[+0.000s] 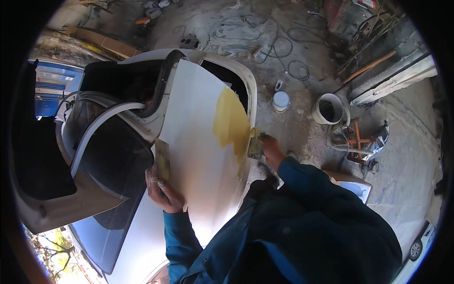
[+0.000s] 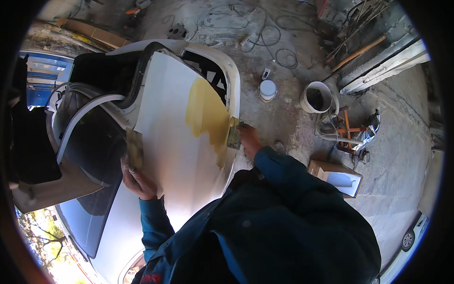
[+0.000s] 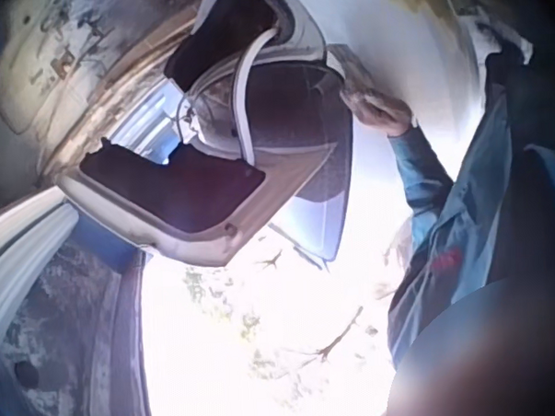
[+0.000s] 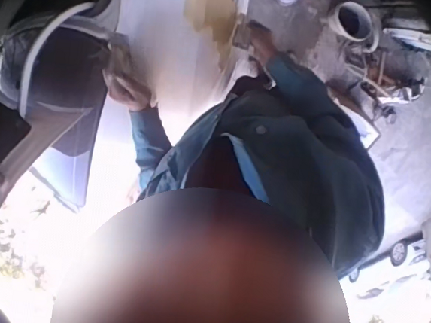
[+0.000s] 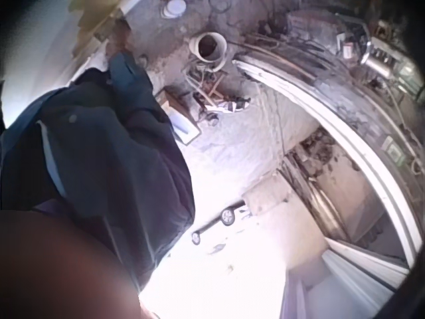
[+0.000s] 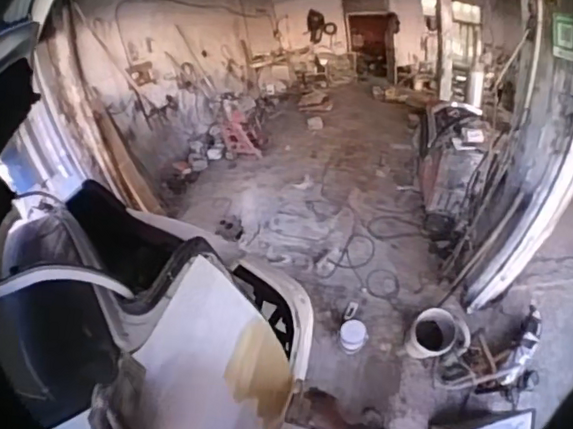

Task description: The person applies yellow body filler to the rear quarter panel of a white car using a spreader, smoothing it over sanded areas. They then walk to a black car and touch the hood with a finger.

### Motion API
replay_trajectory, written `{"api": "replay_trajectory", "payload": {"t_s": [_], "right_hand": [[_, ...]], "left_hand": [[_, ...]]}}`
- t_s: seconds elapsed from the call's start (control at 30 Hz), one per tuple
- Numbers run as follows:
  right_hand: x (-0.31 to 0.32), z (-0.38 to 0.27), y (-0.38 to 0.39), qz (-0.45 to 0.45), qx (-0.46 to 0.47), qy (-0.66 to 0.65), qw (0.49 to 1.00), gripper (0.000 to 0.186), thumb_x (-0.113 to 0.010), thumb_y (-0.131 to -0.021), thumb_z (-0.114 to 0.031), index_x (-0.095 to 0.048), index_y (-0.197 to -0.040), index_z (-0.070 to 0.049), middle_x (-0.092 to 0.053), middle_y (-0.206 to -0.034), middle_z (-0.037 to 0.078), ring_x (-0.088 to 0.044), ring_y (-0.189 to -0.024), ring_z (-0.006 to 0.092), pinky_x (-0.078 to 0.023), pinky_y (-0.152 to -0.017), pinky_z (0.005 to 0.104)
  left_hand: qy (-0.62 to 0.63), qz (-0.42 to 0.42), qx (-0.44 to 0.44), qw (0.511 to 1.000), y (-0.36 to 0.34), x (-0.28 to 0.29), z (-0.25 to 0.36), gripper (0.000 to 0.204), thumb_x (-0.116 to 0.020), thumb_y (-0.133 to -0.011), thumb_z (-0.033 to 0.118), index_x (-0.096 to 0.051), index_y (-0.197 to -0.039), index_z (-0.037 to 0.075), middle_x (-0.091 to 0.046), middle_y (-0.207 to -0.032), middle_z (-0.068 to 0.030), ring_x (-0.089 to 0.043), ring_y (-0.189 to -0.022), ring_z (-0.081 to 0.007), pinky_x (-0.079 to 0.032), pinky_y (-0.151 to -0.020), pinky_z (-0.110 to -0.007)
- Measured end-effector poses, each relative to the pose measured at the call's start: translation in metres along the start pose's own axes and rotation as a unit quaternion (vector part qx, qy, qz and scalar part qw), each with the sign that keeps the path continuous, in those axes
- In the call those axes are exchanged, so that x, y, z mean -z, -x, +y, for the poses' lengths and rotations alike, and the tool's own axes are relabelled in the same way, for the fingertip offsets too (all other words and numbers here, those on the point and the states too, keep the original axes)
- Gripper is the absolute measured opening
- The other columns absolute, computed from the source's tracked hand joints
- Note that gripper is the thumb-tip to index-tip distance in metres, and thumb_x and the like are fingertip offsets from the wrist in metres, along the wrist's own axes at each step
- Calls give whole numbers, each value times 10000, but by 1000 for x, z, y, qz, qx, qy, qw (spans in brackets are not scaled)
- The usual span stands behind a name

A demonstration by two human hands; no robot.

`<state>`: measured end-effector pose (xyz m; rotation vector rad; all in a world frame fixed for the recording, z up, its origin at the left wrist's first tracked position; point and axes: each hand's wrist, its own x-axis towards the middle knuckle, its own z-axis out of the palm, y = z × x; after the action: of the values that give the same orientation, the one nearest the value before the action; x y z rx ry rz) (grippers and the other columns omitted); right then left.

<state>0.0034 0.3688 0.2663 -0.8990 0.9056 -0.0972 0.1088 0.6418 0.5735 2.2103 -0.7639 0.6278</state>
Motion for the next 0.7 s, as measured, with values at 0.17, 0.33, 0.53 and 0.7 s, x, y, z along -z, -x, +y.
{"api": "replay_trajectory", "payload": {"t_s": [0.17,0.33,0.53,0.7], "right_hand": [[-8,13,-12,43,-34,6,998,261,-705,-1020,-155,-776,-1241,-35,-777,-1061,90,-738,-937,212,-574,-807,409],[-1,21,-28,-2,-50,-6,999,264,-698,-1038,-165,-768,-1259,-39,-780,-1082,70,-762,-944,217,-620,-827,442],[-20,-28,0,-23,-77,9,997,265,-688,-1042,-159,-760,-1251,-14,-774,-1115,64,-765,-988,224,-635,-901,442],[-29,-56,13,-42,-67,-13,997,282,-732,-1024,-167,-766,-1237,15,-782,-1086,78,-761,-950,211,-639,-871,426]], "left_hand": [[17,2,-10,1000,-1,0,0,525,-441,-1197,336,-716,-1314,-96,-768,-1269,-265,-714,-1121,-477,-540,-1037,-518],[20,-6,-23,1000,-7,-3,4,541,-436,-1198,351,-717,-1313,-97,-768,-1231,-268,-715,-1089,-461,-546,-1010,-506],[4,9,-9,1000,-5,-4,4,570,-414,-1204,373,-722,-1307,-94,-770,-1182,-261,-719,-1038,-427,-559,-952,-482],[-17,14,-1,1000,-6,-6,5,572,-411,-1204,373,-726,-1316,-91,-776,-1183,-258,-728,-1035,-423,-562,-963,-478]]}}
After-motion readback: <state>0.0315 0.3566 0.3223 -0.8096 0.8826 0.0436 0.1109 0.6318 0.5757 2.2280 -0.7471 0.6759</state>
